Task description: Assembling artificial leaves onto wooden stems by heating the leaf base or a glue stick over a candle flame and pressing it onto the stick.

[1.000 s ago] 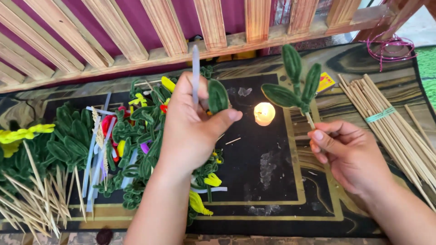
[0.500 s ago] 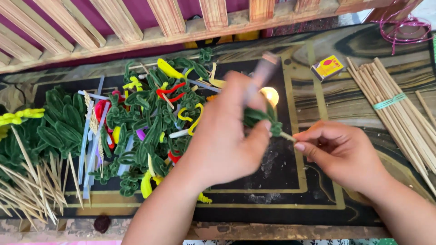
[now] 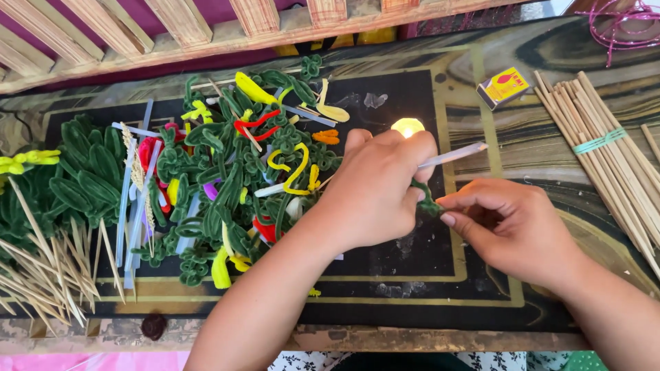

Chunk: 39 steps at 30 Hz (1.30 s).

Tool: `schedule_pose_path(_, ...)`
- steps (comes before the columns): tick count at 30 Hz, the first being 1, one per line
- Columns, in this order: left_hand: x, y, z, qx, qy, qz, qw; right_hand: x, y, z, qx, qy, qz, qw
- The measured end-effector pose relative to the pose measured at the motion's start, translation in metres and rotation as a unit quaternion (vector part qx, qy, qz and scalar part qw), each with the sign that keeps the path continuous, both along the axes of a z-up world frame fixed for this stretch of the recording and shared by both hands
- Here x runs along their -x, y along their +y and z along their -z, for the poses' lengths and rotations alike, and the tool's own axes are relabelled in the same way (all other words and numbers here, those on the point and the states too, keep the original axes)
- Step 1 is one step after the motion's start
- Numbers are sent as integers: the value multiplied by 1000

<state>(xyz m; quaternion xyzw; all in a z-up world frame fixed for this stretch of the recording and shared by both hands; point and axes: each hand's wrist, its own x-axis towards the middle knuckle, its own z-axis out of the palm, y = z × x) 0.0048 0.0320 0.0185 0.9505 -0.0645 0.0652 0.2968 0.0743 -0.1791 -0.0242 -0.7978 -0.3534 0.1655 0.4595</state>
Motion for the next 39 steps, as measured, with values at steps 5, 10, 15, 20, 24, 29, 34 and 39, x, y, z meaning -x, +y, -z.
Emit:
schedule_pose_path(5,-2,-11,12,-3,-8,-15,1000,4,2,0,14,-64,17,998)
schedule_pose_path(10,-3,-12,4,3,11,-44,999,1,-3,5,-2,-172,2,985)
schedule_pose_path(15,1,5,-17,60,162,-10,985,-5,-10,5,0,-477,-146,866)
schedule_pose_path(20,-4,12,-4,181,192,-13,964,-3,-13,1,-28,-519,-211,828)
schedule_pose_path(24,-8,17,0,181,266,-29,947,-3,-10,0,-82,-534,-217,813)
schedule_pose_path(29,2,17,-33,156,253,-60,953,-3,-5,1,-93,-498,-193,840)
schedule_pose_path(34,7,40,-36,188,22,-95,977,-12,-12,8,-147,-425,-139,882)
schedule_pose_path(39,-2,67,-14,309,-94,-225,919,-27,-33,25,-89,-521,82,845)
